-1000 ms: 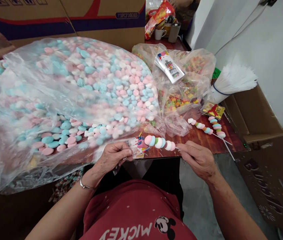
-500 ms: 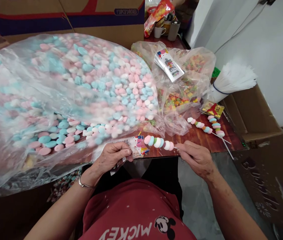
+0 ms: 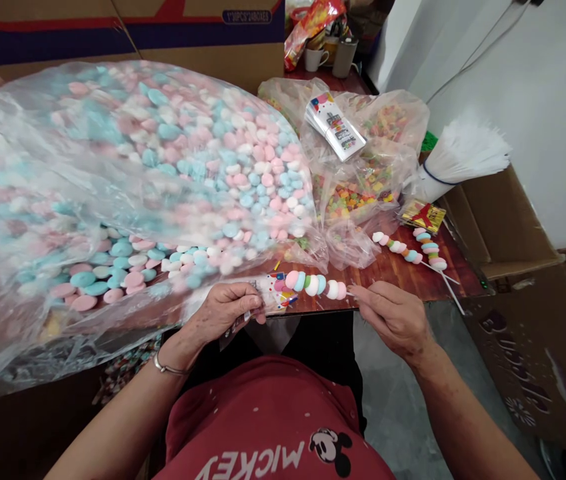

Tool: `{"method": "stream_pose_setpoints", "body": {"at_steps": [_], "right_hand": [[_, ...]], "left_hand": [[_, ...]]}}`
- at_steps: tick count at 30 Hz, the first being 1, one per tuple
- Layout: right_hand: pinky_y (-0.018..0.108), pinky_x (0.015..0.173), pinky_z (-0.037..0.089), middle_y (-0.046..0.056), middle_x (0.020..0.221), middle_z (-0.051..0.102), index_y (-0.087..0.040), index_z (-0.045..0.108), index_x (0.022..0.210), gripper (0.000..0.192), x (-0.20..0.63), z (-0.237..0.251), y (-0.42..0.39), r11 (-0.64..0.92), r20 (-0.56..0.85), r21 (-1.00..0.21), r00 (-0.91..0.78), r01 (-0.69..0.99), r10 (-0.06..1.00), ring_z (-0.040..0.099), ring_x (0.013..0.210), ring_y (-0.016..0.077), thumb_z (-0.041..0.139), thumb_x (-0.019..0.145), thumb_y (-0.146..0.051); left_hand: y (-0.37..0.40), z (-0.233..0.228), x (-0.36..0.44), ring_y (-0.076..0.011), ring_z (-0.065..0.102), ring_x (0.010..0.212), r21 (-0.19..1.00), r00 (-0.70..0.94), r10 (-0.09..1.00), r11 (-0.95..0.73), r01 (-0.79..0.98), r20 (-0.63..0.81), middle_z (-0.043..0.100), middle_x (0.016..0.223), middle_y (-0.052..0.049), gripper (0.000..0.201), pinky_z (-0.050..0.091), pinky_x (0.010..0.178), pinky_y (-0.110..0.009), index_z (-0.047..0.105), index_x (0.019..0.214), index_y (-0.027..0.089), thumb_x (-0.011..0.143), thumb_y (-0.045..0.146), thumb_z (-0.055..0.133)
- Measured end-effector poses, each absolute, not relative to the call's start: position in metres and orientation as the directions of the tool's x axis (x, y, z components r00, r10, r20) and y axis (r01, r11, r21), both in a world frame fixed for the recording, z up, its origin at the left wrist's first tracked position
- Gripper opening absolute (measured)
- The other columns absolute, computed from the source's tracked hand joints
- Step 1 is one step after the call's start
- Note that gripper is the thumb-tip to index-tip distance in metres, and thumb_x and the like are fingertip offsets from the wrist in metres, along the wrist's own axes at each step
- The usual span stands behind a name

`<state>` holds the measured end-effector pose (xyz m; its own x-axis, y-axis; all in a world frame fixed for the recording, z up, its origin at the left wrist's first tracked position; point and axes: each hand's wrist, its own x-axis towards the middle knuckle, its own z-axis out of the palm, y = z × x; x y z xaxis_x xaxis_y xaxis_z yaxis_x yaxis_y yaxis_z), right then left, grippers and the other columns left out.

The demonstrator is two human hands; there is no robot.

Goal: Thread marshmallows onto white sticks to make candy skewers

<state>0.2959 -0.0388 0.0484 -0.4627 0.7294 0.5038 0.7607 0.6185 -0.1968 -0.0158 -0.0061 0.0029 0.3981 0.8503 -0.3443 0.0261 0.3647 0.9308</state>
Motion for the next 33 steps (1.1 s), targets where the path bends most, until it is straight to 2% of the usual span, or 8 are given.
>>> {"method": "stream_pose_setpoints", "body": {"at_steps": [10,14,19,23,25,29,33], "right_hand": [[0.027,0.063,0.049,0.002,0.068,0.064,-0.017,0.068,0.109,0.024,0.291,0.049,-0.038,0.673,0.547,-0.005,-0.561,0.74,0.621,0.057,0.062,0.0143,0.055,0.09,-0.011],[0.028,0.069,0.051,0.001,0.075,0.067,-0.023,0.068,0.111,0.026,0.297,0.052,-0.038,0.677,0.547,0.043,-0.584,0.735,0.599,0.058,0.067,0.014,0.055,0.091,-0.014],[0.028,0.066,0.048,0.001,0.077,0.069,-0.028,0.068,0.111,0.027,0.305,0.054,-0.035,0.712,0.509,-0.043,-0.598,0.701,0.619,0.057,0.067,0.0132,0.056,0.091,-0.015],[0.029,0.065,0.046,0.001,0.077,0.069,-0.028,0.069,0.108,0.024,0.308,0.055,-0.032,0.728,0.486,-0.03,-0.627,0.685,0.61,0.055,0.066,0.0134,0.058,0.091,-0.015],[0.029,0.064,0.046,0.001,0.075,0.067,-0.027,0.07,0.108,0.023,0.308,0.055,-0.03,0.726,0.457,-0.061,-0.628,0.685,0.63,0.055,0.066,0.0135,0.055,0.093,-0.018],[0.026,0.064,0.048,0.002,0.07,0.065,-0.022,0.07,0.105,0.027,0.307,0.056,-0.03,0.722,0.365,-0.218,-0.632,0.656,0.684,0.059,0.065,0.0129,0.045,0.096,-0.02],[0.022,0.065,0.049,0.002,0.081,0.072,-0.02,0.068,0.102,0.027,0.304,0.055,-0.033,0.721,0.311,-0.374,-0.654,0.583,0.69,0.065,0.071,0.0113,0.042,0.098,-0.02]], "left_hand": [[-0.005,0.003,-0.014,-0.004,0.035,0.032,0.922,0.41,0.848,0.386,-0.043,-0.336,0.067,0.054,-0.005,0.042,0.019,0.032,-0.018,0.06,0.059,0.013,0.074,0.052,0.071],[-0.004,0.004,-0.013,-0.0048,0.035,0.033,0.931,0.371,0.861,0.366,0.02,-0.347,0.064,0.05,-0.003,0.04,0.02,0.033,-0.018,0.061,0.059,0.014,0.072,0.05,0.072],[-0.003,0.012,-0.013,-0.0085,0.045,0.047,0.964,0.408,0.875,0.214,0.156,-0.26,0.063,0.053,-0.002,0.032,0.03,0.043,-0.018,0.064,0.058,0.015,0.075,0.042,0.07],[0.001,0.019,-0.013,-0.0075,0.041,0.045,0.961,0.481,0.844,0.136,0.239,-0.239,0.057,0.051,0.001,0.032,0.028,0.043,-0.018,0.065,0.059,0.015,0.078,0.04,0.067],[0.004,0.025,-0.013,-0.0073,0.04,0.044,0.96,0.531,0.815,0.105,0.261,-0.234,0.056,0.051,0.001,0.032,0.028,0.041,-0.018,0.065,0.059,0.016,0.079,0.041,0.067],[0.014,0.035,-0.017,-0.0089,0.045,0.047,0.957,0.616,0.758,0.04,0.286,-0.215,0.059,0.054,-0.001,0.032,0.034,0.044,-0.018,0.065,0.058,0.016,0.078,0.041,0.068],[0.02,0.038,-0.021,-0.0118,0.054,0.054,0.967,0.686,0.692,0.071,0.246,-0.225,0.065,0.058,-0.003,0.029,0.042,0.052,-0.021,0.068,0.063,0.016,0.079,0.04,0.067]]}}
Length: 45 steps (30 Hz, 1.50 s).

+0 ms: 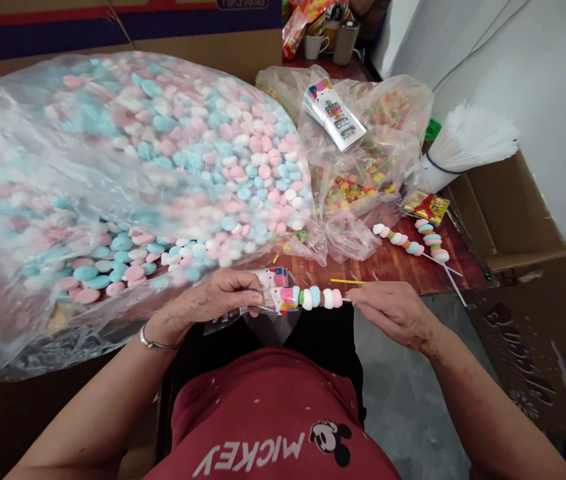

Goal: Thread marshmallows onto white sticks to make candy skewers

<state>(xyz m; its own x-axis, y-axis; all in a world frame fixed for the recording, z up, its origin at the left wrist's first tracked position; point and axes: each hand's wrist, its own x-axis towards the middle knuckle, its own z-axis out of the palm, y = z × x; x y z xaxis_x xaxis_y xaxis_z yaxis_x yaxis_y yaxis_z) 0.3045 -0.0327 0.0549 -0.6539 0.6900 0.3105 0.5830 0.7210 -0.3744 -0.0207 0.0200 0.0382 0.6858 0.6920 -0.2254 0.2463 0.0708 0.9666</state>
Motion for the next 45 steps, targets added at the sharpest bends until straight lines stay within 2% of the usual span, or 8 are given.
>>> {"method": "stream_pose_setpoints", "body": {"at_steps": [12,17,24,27,32,35,38,45], "right_hand": [[0.024,0.062,0.043,0.001,0.068,0.064,-0.019,0.067,0.089,0.026,0.286,0.046,-0.041,0.692,0.309,-0.233,-0.622,0.684,0.719,0.057,0.063,0.0123,0.042,0.096,-0.018],[0.022,0.062,0.044,0.001,0.071,0.067,-0.018,0.063,0.088,0.024,0.272,0.034,-0.05,0.645,0.312,-0.411,-0.565,0.644,0.764,0.061,0.063,0.0116,0.041,0.097,-0.018],[0.018,0.054,0.042,-0.003,0.061,0.059,-0.019,0.061,0.081,0.022,0.255,0.019,-0.063,0.367,0.287,-0.713,-0.229,0.598,0.93,0.051,0.052,0.0088,0.044,0.095,-0.022],[0.019,0.052,0.04,-0.003,0.062,0.055,-0.018,0.062,0.082,0.023,0.246,0.014,-0.067,0.229,0.189,-0.849,-0.132,0.476,0.973,0.047,0.053,0.0086,0.045,0.094,-0.028],[0.02,0.047,0.032,-0.006,0.056,0.04,-0.017,0.063,0.084,0.028,0.233,0.002,-0.071,-0.023,-0.03,-0.988,-0.046,0.155,0.998,0.036,0.05,0.0084,0.048,0.092,-0.04],[0.021,0.046,0.028,-0.006,0.054,0.038,-0.017,0.063,0.082,0.029,0.225,-0.003,-0.071,-0.154,-0.152,-0.988,-0.044,-0.033,0.987,0.033,0.049,0.0078,0.052,0.089,-0.043],[0.022,0.045,0.025,-0.008,0.052,0.036,-0.017,0.062,0.08,0.031,0.216,-0.004,-0.071,-0.224,-0.215,-0.964,-0.072,-0.146,0.974,0.029,0.047,0.0072,0.056,0.085,-0.047],[0.023,0.05,0.028,-0.006,0.055,0.04,-0.017,0.061,0.08,0.03,0.202,-0.012,-0.074,-0.21,-0.201,-0.973,-0.098,-0.093,0.975,0.034,0.051,0.0078,0.053,0.088,-0.045]], "left_hand": [[0.027,0.042,-0.009,-0.0122,0.056,0.053,0.95,0.741,0.598,0.143,0.279,-0.307,0.065,0.059,-0.002,0.023,0.042,0.049,-0.019,0.07,0.069,0.016,0.078,0.037,0.07],[0.042,0.061,-0.012,-0.0098,0.053,0.045,0.914,0.685,0.606,0.27,0.302,-0.405,0.065,0.062,-0.001,0.022,0.038,0.041,-0.019,0.071,0.08,0.018,0.072,0.038,0.076],[0.062,0.073,-0.013,-0.0242,0.063,0.047,0.884,0.629,0.68,0.466,0.024,-0.376,0.067,0.064,-0.013,0.079,0.036,0.036,-0.025,0.068,0.098,0.012,0.071,0.084,0.048],[0.058,0.064,-0.003,-0.0246,0.061,0.045,0.878,0.578,0.745,0.468,-0.096,-0.334,0.066,0.061,-0.014,0.094,0.035,0.035,-0.026,0.067,0.099,0.01,0.068,0.092,0.033],[0.041,0.049,0.016,-0.0177,0.056,0.052,0.757,0.532,0.803,0.517,-0.399,-0.268,0.067,0.071,-0.012,0.101,0.04,0.043,-0.026,0.064,0.106,0.01,0.056,0.096,0.042],[0.033,0.046,0.025,-0.0146,0.056,0.058,0.68,0.509,0.827,0.516,-0.521,-0.237,0.07,0.094,-0.016,0.1,0.044,0.048,-0.025,0.064,0.11,0.011,0.047,0.089,0.062],[0.029,0.044,0.036,-0.0125,0.055,0.056,0.701,0.468,0.864,0.45,-0.553,-0.185,0.072,0.088,-0.01,0.082,0.043,0.048,-0.023,0.067,0.107,0.014,0.048,0.07,0.081],[0.031,0.044,0.054,-0.0202,0.068,0.083,0.804,0.11,0.981,0.192,-0.563,-0.158,0.074,0.081,-0.007,0.04,0.052,0.08,-0.03,0.072,0.083,0.013,0.055,0.036,0.09]]}}
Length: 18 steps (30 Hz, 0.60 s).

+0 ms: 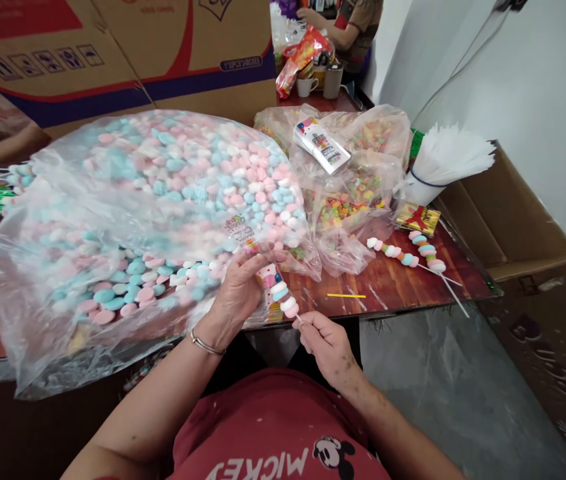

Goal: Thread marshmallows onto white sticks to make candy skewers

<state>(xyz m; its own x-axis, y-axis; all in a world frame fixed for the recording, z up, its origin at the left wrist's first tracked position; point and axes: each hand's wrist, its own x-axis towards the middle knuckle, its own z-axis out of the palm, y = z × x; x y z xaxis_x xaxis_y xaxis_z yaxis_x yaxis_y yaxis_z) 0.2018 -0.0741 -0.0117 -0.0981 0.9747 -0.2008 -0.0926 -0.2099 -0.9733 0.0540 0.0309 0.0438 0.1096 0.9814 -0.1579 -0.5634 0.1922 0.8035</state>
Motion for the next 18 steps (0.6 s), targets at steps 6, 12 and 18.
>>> {"method": "stream_pose_setpoints", "body": {"at_steps": [6,12,18], "right_hand": [[0.022,0.05,0.031,-0.007,0.054,0.042,-0.017,0.061,0.085,0.03,0.191,-0.013,-0.076,-0.207,-0.194,-0.975,-0.143,-0.082,0.971,0.037,0.05,0.0081,0.047,0.091,-0.042],[0.022,0.053,0.035,-0.002,0.056,0.053,-0.017,0.063,0.086,0.026,0.183,-0.018,-0.073,0.173,0.188,-0.873,-0.014,0.457,0.982,0.046,0.051,0.0099,0.04,0.094,-0.027],[0.022,0.053,0.035,0.0,0.056,0.054,-0.018,0.062,0.081,0.025,0.183,-0.019,-0.069,0.24,0.296,-0.772,-0.003,0.589,0.955,0.048,0.051,0.0103,0.041,0.093,-0.022]], "left_hand": [[0.034,0.043,0.065,-0.0109,0.06,0.057,0.701,0.111,0.98,0.196,-0.686,-0.166,0.059,0.057,0.004,0.038,0.051,0.061,-0.023,0.067,0.083,0.013,0.059,0.033,0.089],[0.03,0.036,0.074,-0.0072,0.054,0.048,0.748,0.037,0.987,0.141,-0.648,-0.154,0.056,0.057,0.005,0.037,0.043,0.047,-0.018,0.064,0.085,0.015,0.064,0.036,0.086],[0.021,0.028,0.076,-0.0092,0.055,0.047,0.776,0.028,0.972,0.203,-0.597,-0.233,0.058,0.058,0.005,0.038,0.038,0.04,-0.017,0.059,0.083,0.018,0.063,0.036,0.086]]}}
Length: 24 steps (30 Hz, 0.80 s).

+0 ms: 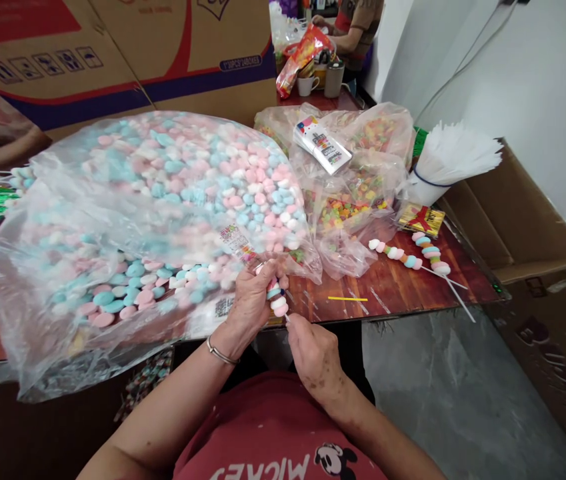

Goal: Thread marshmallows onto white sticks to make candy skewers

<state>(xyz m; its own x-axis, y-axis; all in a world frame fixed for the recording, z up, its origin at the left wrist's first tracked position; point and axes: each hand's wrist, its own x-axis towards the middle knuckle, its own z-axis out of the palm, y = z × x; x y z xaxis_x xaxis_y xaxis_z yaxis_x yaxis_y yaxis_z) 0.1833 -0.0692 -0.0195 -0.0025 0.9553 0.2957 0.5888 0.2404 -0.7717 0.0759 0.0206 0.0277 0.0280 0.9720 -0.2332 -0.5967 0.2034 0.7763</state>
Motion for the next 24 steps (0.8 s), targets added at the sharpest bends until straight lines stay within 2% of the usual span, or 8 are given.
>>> {"method": "stream_pose_setpoints", "body": {"at_steps": [3,6,8,12,15,18,21,24], "right_hand": [[0.02,0.045,0.032,-0.005,0.053,0.046,-0.019,0.058,0.087,0.026,0.185,-0.013,-0.07,-0.013,-0.018,-0.983,-0.026,0.183,0.999,0.041,0.044,0.0085,0.039,0.096,-0.035],[0.02,0.038,0.024,-0.009,0.05,0.039,-0.02,0.055,0.087,0.028,0.187,-0.008,-0.071,-0.211,-0.204,-0.972,-0.072,-0.099,0.976,0.029,0.038,0.0069,0.04,0.095,-0.041],[0.02,0.041,0.027,-0.009,0.05,0.039,-0.019,0.055,0.085,0.027,0.187,-0.007,-0.071,-0.187,-0.181,-0.978,-0.066,-0.095,0.981,0.032,0.041,0.007,0.042,0.093,-0.041],[0.02,0.051,0.035,-0.007,0.053,0.044,-0.018,0.056,0.082,0.024,0.185,-0.005,-0.072,-0.06,-0.069,-0.991,-0.066,0.119,0.995,0.041,0.049,0.0079,0.044,0.092,-0.036],[0.02,0.052,0.036,-0.006,0.055,0.047,-0.019,0.055,0.083,0.021,0.183,-0.002,-0.072,-0.037,-0.064,-0.976,-0.12,0.213,0.991,0.043,0.05,0.008,0.044,0.092,-0.034],[0.019,0.05,0.035,-0.006,0.057,0.049,-0.02,0.053,0.084,0.019,0.181,0.002,-0.073,-0.031,-0.088,-0.969,-0.226,0.243,0.97,0.044,0.049,0.0072,0.041,0.094,-0.031],[0.018,0.047,0.035,-0.007,0.057,0.051,-0.021,0.051,0.085,0.022,0.181,0.005,-0.075,-0.083,-0.147,-0.978,-0.352,0.191,0.924,0.044,0.044,0.0061,0.037,0.096,-0.033],[0.017,0.041,0.032,-0.007,0.054,0.052,-0.021,0.051,0.089,0.025,0.179,0.007,-0.075,-0.208,-0.211,-0.977,-0.409,0.052,0.888,0.04,0.038,0.0059,0.037,0.096,-0.04]], "left_hand": [[0.014,0.028,0.075,-0.01,0.056,0.049,0.726,0.137,0.961,0.271,-0.632,-0.239,0.057,0.059,0.005,0.038,0.04,0.04,-0.019,0.06,0.083,0.017,0.063,0.037,0.086],[0.01,0.031,0.069,-0.0154,0.064,0.061,0.717,0.215,0.947,0.32,-0.619,-0.237,0.066,0.068,-0.001,0.041,0.048,0.048,-0.024,0.064,0.087,0.016,0.063,0.04,0.086],[0.011,0.035,0.062,-0.0201,0.069,0.075,0.731,0.181,0.957,0.29,-0.617,-0.227,0.073,0.08,-0.007,0.044,0.054,0.061,-0.029,0.067,0.087,0.015,0.06,0.044,0.087],[0.021,0.047,0.048,-0.0261,0.071,0.092,0.733,0.071,0.981,0.183,-0.655,-0.182,0.076,0.091,-0.01,0.055,0.056,0.081,-0.037,0.067,0.092,0.016,0.052,0.047,0.09],[0.027,0.054,0.044,-0.0192,0.071,0.07,0.756,0.034,0.985,0.151,-0.637,-0.168,0.072,0.071,-0.003,0.046,0.057,0.071,-0.032,0.067,0.089,0.015,0.056,0.036,0.09],[0.03,0.055,0.044,-0.0116,0.062,0.05,0.742,0.053,0.984,0.163,-0.65,-0.169,0.061,0.056,0.005,0.036,0.052,0.055,-0.024,0.065,0.081,0.015,0.06,0.033,0.087],[0.031,0.051,0.045,-0.0092,0.057,0.047,0.692,0.091,0.984,0.172,-0.701,-0.153,0.057,0.055,0.006,0.036,0.049,0.05,-0.022,0.064,0.079,0.016,0.062,0.039,0.086],[0.03,0.046,0.044,-0.0094,0.057,0.048,0.665,0.109,0.984,0.177,-0.726,-0.143,0.057,0.058,0.005,0.04,0.05,0.051,-0.023,0.065,0.082,0.017,0.064,0.047,0.084]]}}
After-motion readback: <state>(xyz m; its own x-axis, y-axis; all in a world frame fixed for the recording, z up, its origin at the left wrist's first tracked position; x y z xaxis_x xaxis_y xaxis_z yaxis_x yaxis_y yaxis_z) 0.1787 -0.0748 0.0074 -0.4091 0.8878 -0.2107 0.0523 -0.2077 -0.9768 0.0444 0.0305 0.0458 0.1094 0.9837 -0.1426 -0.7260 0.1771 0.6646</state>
